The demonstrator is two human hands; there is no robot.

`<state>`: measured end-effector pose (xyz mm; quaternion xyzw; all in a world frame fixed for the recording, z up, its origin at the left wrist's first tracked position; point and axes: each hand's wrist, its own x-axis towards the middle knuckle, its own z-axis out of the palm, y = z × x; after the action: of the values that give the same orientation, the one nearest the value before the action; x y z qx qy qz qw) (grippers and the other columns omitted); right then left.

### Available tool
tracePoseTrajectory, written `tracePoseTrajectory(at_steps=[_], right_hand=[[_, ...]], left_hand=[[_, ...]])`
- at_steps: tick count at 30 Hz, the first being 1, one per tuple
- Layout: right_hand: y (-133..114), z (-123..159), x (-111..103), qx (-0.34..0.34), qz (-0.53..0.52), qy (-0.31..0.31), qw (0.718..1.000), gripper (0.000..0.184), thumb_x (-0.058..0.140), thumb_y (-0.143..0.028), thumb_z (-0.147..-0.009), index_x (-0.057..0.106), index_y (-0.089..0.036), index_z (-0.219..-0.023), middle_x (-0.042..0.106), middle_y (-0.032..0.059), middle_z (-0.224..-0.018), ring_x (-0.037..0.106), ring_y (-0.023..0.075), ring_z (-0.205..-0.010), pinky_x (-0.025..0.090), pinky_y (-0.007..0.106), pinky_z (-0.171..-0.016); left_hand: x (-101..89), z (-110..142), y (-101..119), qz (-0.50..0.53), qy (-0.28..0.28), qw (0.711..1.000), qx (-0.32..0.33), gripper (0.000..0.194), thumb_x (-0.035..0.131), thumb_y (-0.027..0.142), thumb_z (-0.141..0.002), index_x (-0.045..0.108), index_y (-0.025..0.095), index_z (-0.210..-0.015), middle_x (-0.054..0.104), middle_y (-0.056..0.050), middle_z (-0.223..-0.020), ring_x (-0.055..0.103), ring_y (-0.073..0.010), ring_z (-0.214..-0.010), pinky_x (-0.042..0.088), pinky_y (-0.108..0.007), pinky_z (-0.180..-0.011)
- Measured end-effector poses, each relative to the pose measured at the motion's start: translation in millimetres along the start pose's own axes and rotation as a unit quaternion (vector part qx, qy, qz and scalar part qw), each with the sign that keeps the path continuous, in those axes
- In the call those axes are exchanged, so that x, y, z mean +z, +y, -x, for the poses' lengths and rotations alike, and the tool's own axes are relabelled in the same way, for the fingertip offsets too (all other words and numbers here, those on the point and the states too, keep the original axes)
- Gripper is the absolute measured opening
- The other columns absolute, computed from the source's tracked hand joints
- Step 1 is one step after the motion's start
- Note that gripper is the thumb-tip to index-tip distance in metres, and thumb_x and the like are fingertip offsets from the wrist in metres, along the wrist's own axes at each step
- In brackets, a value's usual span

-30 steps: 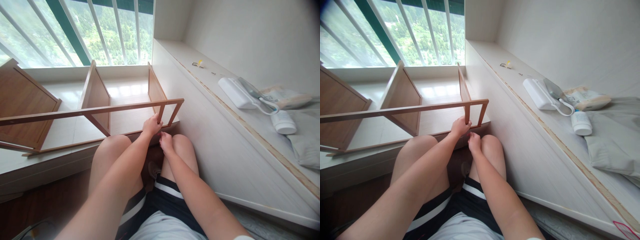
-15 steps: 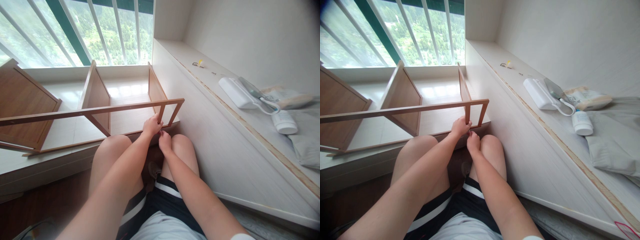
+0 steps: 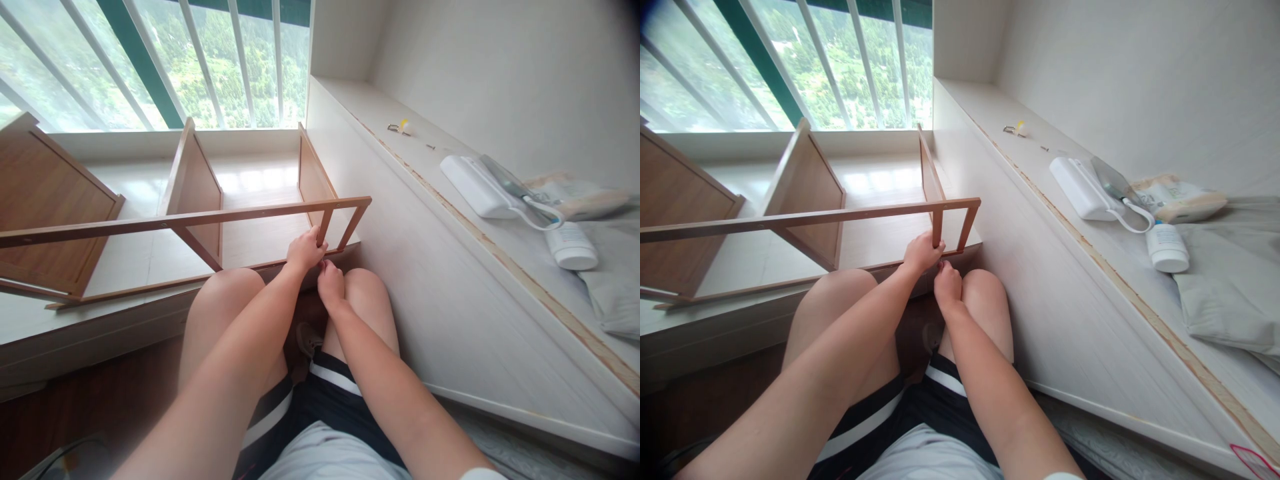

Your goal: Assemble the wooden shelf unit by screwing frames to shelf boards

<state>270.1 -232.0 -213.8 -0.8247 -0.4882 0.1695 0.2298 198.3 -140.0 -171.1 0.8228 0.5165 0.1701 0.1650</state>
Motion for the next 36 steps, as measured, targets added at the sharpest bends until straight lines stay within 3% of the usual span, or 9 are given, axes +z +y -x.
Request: tracePoseTrajectory(at_steps=[5,8,10,15,18,22,26,30,36], right_hand=[[1,-2,3,0.002,-0.025,0.007,1.000,0.032,0.036,-0.030,-0.096,0.065,-0.018,-0.094,0.068,0.0119,-0.081,0.063,0.0246,-0.080,0.041,0.032,-0.073],[3,-5,7,0.013,-0.177,0.012,0.984,0.025,0.042,-0.029,-0.093,0.062,-0.019,-0.081,0.060,0.0050,-0.064,0.057,0.0184,-0.063,0.040,0.029,-0.062],[5,-8,8,0.057,-0.369,-0.043,0.927,0.027,0.041,-0.031,-0.093,0.058,-0.020,-0.076,0.046,-0.0024,-0.048,0.043,0.0128,-0.045,0.034,0.025,-0.048],[12,-14,2,0.155,-0.693,-0.246,0.660,0.027,0.043,-0.033,-0.094,0.055,-0.018,-0.076,0.023,-0.0104,-0.039,0.016,0.0076,-0.034,0.017,0.019,-0.034],[11,-9,2,0.168,-0.726,-0.246,0.620,0.026,0.044,-0.031,-0.094,0.056,-0.016,-0.077,0.025,-0.0103,-0.038,0.017,0.0070,-0.034,0.016,0.018,-0.033],[8,0,9,0.149,-0.690,-0.205,0.678,0.025,0.048,-0.037,-0.091,0.056,-0.017,-0.080,0.027,-0.0109,-0.038,0.018,0.0063,-0.032,0.016,0.018,-0.033],[10,-1,13,0.122,-0.568,-0.094,0.808,0.026,0.046,-0.041,-0.089,0.056,-0.019,-0.080,0.032,-0.0100,-0.038,0.022,0.0078,-0.031,0.019,0.020,-0.034],[13,-7,12,0.058,-0.358,-0.007,0.932,0.031,0.041,-0.040,-0.090,0.062,-0.019,-0.079,0.049,-0.0033,-0.047,0.046,0.0131,-0.046,0.035,0.022,-0.047],[9,-10,8,0.006,-0.186,0.023,0.982,0.037,0.034,-0.034,-0.093,0.067,-0.019,-0.086,0.070,0.0066,-0.082,0.061,0.0192,-0.077,0.042,0.026,-0.069]], left_hand=[[-2.5,1,2,0.003,-0.013,1.000,-0.009,0.030,0.043,0.039,-0.087,0.055,0.026,-0.111,0.067,-0.006,-0.101,0.064,-0.0244,-0.093,0.047,-0.033,-0.077],[-4.1,1,4,0.002,-0.017,1.000,-0.020,0.031,0.044,0.039,-0.087,0.055,0.026,-0.113,0.067,-0.006,-0.103,0.064,-0.0246,-0.095,0.047,-0.034,-0.080],[-4.2,1,5,0.000,-0.016,1.000,-0.025,0.032,0.044,0.038,-0.087,0.055,0.026,-0.114,0.067,-0.007,-0.104,0.064,-0.0242,-0.097,0.047,-0.034,-0.081],[-2.0,1,3,0.002,-0.007,1.000,-0.009,0.031,0.043,0.039,-0.087,0.055,0.026,-0.113,0.068,-0.006,-0.102,0.064,-0.0241,-0.093,0.047,-0.033,-0.078],[-1.0,1,2,0.002,0.002,1.000,-0.004,0.030,0.042,0.038,-0.087,0.055,0.026,-0.111,0.068,-0.006,-0.100,0.065,-0.0241,-0.090,0.047,-0.033,-0.076],[-2.0,1,3,-0.001,-0.004,1.000,-0.014,0.030,0.042,0.039,-0.087,0.055,0.027,-0.111,0.068,-0.005,-0.101,0.064,-0.0236,-0.092,0.047,-0.033,-0.077],[-3.5,1,4,0.002,-0.009,1.000,-0.020,0.031,0.043,0.039,-0.087,0.055,0.027,-0.113,0.067,-0.005,-0.104,0.064,-0.0239,-0.095,0.047,-0.033,-0.079],[-4.0,1,4,0.006,-0.007,1.000,-0.016,0.029,0.043,0.038,-0.087,0.055,0.027,-0.111,0.067,-0.006,-0.104,0.064,-0.0240,-0.095,0.046,-0.033,-0.078],[-5.9,2,6,0.009,-0.017,1.000,-0.024,0.030,0.044,0.037,-0.086,0.055,0.027,-0.112,0.067,-0.006,-0.104,0.063,-0.0245,-0.098,0.047,-0.034,-0.081]])
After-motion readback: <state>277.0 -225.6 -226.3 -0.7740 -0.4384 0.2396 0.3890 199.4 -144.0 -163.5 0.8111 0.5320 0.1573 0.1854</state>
